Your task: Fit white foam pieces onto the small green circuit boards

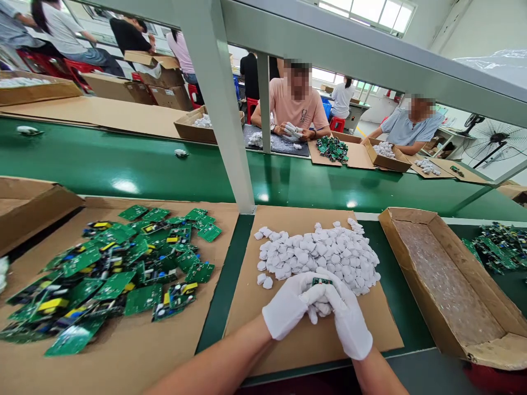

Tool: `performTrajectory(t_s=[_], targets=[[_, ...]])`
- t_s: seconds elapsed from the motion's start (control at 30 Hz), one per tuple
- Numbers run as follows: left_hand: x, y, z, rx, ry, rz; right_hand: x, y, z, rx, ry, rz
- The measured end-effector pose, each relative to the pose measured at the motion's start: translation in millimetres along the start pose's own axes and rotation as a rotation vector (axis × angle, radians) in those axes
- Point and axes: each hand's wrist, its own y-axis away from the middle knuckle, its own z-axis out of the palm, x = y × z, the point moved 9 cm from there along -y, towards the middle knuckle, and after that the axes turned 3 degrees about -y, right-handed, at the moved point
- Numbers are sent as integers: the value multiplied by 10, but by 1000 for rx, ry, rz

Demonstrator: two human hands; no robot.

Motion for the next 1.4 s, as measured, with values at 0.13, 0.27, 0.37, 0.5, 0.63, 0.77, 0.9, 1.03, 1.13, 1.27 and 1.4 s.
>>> performTrajectory(t_s=[0.13, 0.27, 0.37, 0.5, 0.63, 0.77, 0.9, 1.03, 1.13, 1.27, 1.4], targets=[[-10, -10, 8, -14, 107, 10, -2, 8, 48, -48, -64, 57], [5, -18, -56, 34, 80, 35, -45, 29, 151, -84, 111, 29], [11, -29, -64, 21, 86, 42, -102, 17, 169, -75, 170, -4], [47, -27, -57, 9, 69, 67, -145, 11, 210, -223, 78, -1], [102, -7, 95, -147, 24, 76, -53, 17, -1, -83, 142, 43], [92, -12, 137, -225, 23, 28, 43, 41, 23, -109, 111, 59], [166, 35, 143, -259, 56, 48, -1, 2, 7, -115, 232, 36], [346, 53, 11, -170, 8, 83, -294, -62, -138, -16, 239, -277], [631, -108, -469, 119, -299, 181, -335, -82, -251, 94, 255, -433], [1006, -525, -1361, 533, -757, 169, -270, -80, -200, 124, 398, -578], [1182, -981, -1985, 693, -981, 85, -332, 2, -123, 119, 610, -778]])
